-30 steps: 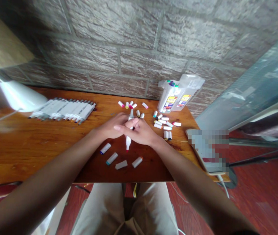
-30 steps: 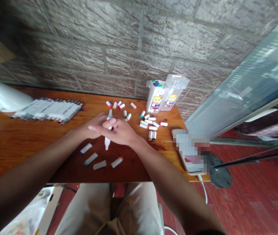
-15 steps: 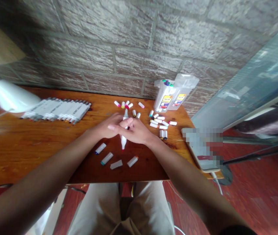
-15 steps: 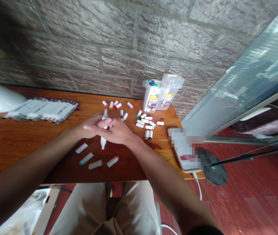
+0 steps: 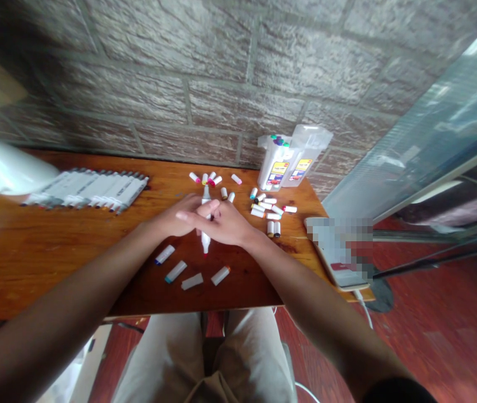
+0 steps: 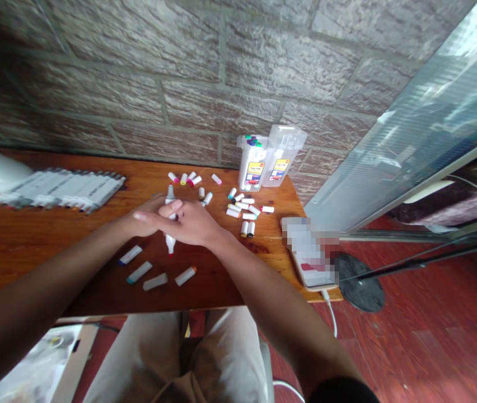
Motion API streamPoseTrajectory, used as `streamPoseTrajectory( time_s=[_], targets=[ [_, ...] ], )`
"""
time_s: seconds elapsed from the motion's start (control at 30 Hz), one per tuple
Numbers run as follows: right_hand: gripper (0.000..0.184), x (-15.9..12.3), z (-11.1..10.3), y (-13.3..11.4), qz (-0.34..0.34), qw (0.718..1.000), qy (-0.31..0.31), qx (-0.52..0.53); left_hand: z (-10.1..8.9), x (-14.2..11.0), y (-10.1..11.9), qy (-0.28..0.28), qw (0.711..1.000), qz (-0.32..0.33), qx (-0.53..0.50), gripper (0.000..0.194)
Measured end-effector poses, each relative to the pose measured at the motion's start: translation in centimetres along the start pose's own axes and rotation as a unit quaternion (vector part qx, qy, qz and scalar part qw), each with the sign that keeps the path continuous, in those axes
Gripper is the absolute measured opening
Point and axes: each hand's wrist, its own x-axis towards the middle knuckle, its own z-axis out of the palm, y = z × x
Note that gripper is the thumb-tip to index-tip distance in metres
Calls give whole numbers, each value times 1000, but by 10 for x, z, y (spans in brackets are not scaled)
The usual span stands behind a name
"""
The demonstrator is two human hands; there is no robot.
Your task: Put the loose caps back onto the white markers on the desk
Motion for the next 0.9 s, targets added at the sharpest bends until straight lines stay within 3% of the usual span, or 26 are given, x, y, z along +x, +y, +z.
streamPoseTrajectory(
  time_s=[0.13,0.4,0.67,0.9],
  targets=[
    [52,-1,0,-8,28,999,13,-14,-1,-1,0,-5,1000,-6,-4,70],
    [51,-3,-1,-19,76,996,25,-28,-3,-1,7,-2,1000,8,-7,62],
    [55,-1,-2,-15,99,994,18,-31,0,0,6,-7,1000,-13,-14,58],
    [56,-2,-2,-15,90,995,25,-21,-4,0,17,-6,999,-40,-8,66]
  ],
)
